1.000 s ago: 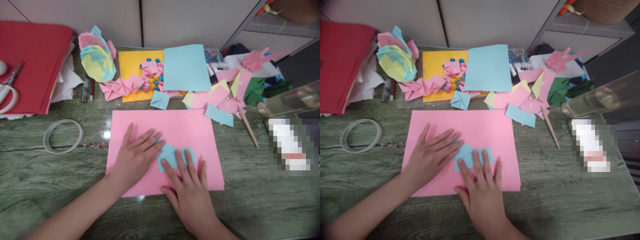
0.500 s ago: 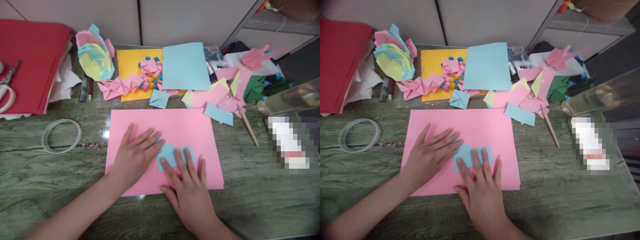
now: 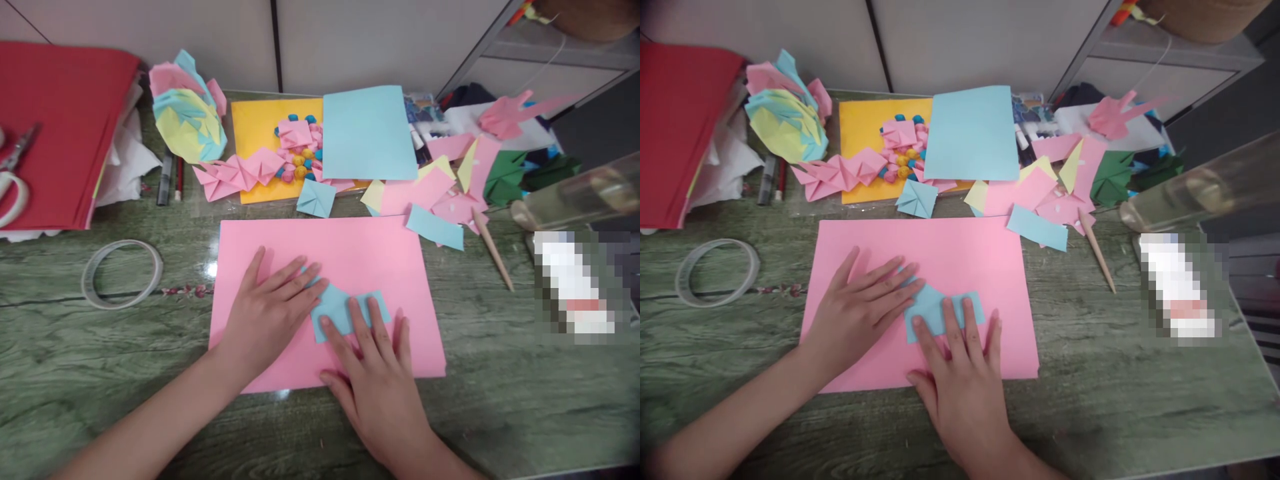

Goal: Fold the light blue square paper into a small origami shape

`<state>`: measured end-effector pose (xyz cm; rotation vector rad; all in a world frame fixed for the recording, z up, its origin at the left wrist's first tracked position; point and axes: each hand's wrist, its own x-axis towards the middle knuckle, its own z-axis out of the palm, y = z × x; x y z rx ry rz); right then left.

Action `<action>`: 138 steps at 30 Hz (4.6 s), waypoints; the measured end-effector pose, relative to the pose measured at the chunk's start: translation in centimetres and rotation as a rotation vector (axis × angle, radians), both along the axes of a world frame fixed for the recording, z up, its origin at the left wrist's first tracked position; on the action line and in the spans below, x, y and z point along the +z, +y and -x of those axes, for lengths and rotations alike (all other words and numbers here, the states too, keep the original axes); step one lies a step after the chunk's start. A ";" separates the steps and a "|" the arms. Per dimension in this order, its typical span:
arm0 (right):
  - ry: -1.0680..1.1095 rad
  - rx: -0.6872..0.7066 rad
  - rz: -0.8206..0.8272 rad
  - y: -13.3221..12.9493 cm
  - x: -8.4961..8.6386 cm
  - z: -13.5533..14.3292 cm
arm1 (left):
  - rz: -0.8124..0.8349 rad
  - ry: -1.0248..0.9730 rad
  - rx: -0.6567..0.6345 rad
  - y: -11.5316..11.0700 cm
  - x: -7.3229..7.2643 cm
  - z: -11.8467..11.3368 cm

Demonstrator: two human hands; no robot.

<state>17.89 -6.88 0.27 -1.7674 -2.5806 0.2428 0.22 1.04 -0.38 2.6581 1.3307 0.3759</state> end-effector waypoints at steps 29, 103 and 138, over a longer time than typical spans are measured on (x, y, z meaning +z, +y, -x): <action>-0.016 -0.010 0.007 -0.1 -0.2 0.1 | 0.048 -0.108 0.009 0.2 -0.2 0.2; -0.028 0.000 -0.007 -0.1 -0.2 0.2 | 0.051 -0.147 -0.087 0.3 -0.3 0.7; -0.034 0.022 -0.021 0.0 0.0 0.0 | 0.050 -0.151 -0.068 -0.3 0.3 0.2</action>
